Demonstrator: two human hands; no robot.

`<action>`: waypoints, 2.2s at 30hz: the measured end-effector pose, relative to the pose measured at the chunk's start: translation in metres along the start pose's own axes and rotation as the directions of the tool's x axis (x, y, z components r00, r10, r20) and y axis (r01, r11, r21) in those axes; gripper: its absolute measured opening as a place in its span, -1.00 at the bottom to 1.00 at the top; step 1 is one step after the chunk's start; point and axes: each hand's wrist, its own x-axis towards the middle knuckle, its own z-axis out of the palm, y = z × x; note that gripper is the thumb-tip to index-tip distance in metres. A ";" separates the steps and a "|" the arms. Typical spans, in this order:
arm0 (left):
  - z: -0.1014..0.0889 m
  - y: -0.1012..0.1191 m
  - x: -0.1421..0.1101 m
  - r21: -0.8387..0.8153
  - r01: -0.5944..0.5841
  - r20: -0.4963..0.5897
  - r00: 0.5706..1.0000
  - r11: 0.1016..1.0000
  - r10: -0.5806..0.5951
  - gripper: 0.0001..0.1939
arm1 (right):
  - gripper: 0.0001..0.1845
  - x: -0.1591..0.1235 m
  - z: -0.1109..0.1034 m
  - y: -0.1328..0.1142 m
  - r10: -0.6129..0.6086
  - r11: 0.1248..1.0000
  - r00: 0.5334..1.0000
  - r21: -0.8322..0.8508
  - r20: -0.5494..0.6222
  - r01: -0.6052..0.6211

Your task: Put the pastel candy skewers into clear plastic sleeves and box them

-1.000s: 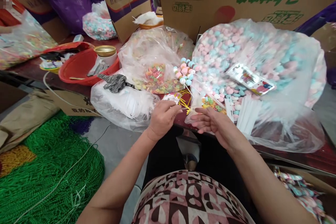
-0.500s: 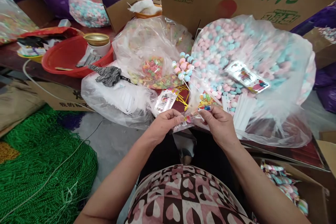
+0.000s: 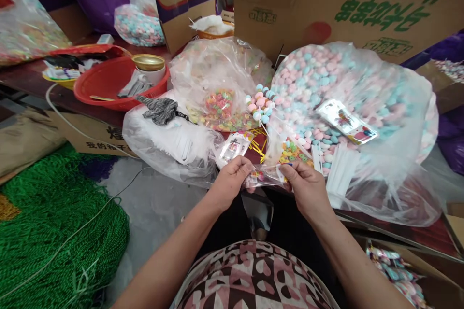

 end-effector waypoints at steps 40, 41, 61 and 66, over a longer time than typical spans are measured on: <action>-0.044 0.017 0.007 -0.562 -0.179 -0.327 0.945 0.808 -0.018 -0.45 | -0.64 0.123 0.054 -0.045 -0.145 0.579 0.989 -0.806 0.042 0.119; -0.043 0.017 0.006 -0.590 -0.164 -0.296 0.955 0.790 -0.023 -0.45 | -0.66 0.129 0.056 -0.043 -0.114 0.564 0.993 -0.821 0.031 0.090; -0.046 -0.005 0.008 -0.554 -0.078 -0.131 0.991 0.829 0.006 -0.55 | -0.64 0.067 0.006 -0.023 0.024 0.999 1.000 0.023 0.009 -0.024; -0.045 -0.002 0.008 -0.475 -0.076 -0.143 0.990 0.877 0.009 -0.50 | -0.69 0.015 -0.032 -0.023 -0.031 0.996 0.994 -0.080 0.104 0.039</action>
